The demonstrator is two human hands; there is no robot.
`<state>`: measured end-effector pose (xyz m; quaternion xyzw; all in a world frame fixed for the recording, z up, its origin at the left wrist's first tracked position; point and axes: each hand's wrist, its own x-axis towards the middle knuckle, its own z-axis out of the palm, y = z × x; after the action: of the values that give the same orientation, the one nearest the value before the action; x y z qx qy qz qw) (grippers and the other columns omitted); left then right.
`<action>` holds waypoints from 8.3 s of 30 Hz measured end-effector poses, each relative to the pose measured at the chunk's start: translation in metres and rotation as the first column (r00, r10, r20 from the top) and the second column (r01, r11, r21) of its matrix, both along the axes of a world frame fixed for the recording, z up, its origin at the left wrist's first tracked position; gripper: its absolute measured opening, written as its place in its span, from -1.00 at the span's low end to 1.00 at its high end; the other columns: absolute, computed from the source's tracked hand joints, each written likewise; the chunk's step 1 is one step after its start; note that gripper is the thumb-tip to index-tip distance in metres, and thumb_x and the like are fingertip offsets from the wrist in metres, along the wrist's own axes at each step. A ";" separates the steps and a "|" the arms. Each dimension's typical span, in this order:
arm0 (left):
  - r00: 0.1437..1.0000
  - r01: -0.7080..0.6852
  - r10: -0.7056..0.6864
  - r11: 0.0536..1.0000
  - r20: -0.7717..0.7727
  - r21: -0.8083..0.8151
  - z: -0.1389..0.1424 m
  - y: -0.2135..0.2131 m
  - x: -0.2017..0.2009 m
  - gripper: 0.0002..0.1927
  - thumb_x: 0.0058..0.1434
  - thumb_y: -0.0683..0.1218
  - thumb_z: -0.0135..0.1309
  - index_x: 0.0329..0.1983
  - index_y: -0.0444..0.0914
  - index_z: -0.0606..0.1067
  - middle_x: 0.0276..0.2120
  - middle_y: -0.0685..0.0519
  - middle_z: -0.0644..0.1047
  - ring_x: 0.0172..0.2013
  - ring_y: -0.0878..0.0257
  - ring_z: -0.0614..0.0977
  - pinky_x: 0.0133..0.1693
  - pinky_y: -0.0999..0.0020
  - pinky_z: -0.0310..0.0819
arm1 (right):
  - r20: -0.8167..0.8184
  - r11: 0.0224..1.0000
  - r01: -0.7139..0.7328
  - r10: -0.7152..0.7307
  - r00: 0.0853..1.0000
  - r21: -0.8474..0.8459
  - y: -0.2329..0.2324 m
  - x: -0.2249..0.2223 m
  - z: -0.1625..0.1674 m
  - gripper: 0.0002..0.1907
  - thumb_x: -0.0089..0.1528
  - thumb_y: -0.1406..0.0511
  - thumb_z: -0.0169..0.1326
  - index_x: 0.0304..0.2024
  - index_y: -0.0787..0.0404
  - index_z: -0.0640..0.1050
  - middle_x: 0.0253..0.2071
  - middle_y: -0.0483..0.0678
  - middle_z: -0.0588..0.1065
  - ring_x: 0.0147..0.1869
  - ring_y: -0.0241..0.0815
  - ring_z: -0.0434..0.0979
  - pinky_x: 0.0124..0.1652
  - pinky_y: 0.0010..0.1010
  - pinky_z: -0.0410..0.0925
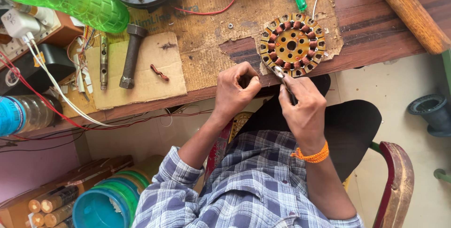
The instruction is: The person works on a circular stator assembly, using scissors to trim copper wire ends and inserting small white insulating pieces into the slots. They rotate the stator to access different slots and continue the process throughout the clip.
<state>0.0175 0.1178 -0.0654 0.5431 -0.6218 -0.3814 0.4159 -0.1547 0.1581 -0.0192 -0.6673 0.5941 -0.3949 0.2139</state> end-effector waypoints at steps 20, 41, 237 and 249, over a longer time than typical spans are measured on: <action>0.472 0.721 -0.108 0.619 0.875 -0.312 0.046 -0.054 0.034 -0.58 0.22 -0.20 0.10 0.17 -0.37 0.47 -0.21 0.01 0.56 -0.17 0.19 0.56 -0.22 0.34 0.58 | 0.508 0.948 0.017 -0.185 0.841 0.318 0.056 -0.038 -0.044 -0.81 0.31 0.46 0.11 -0.03 0.38 0.59 -0.31 -0.07 0.55 -0.31 -0.35 0.59 -0.30 -0.58 0.42; 0.414 0.525 0.293 0.697 -0.862 0.489 -0.026 0.019 -0.013 -0.82 0.50 -0.10 -0.16 -0.14 -0.28 0.43 -0.53 0.09 0.45 -0.68 0.38 0.37 -0.67 0.57 0.08 | 0.150 0.999 -0.031 0.035 0.988 -0.023 0.011 -0.031 -0.020 -0.82 0.28 0.48 0.17 -0.05 0.38 0.56 -0.17 0.07 0.53 -0.25 -0.08 0.64 -0.25 -0.36 0.48; 0.703 0.407 -0.235 0.907 0.671 -0.108 0.023 -0.060 -0.044 0.43 -0.30 0.47 0.46 0.51 0.04 -0.10 0.34 -0.43 0.07 0.25 -0.38 0.22 0.01 -0.29 0.21 | 0.656 0.933 0.357 -0.239 0.716 -0.049 0.048 -0.142 -0.063 -0.91 0.51 0.48 -0.01 -0.04 0.44 0.51 -0.33 0.07 0.52 -0.40 -0.26 0.48 -0.34 -0.54 0.39; 0.914 0.171 0.010 0.897 0.406 -0.407 0.048 -0.059 0.004 -0.30 0.39 0.19 0.25 0.39 -0.16 0.20 0.31 -0.08 0.36 0.32 0.05 0.38 0.34 0.02 0.33 | 0.306 0.995 -0.003 0.034 0.951 -0.102 0.017 -0.131 -0.012 -0.92 0.48 0.45 0.07 -0.06 0.39 0.57 -0.15 0.08 0.57 -0.27 -0.26 0.59 -0.25 -0.57 0.44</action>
<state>0.0212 0.0589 -0.0172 0.4759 -0.7846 -0.1323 0.3746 -0.2862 0.1747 -0.0312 -0.6132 0.5267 -0.5213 0.2734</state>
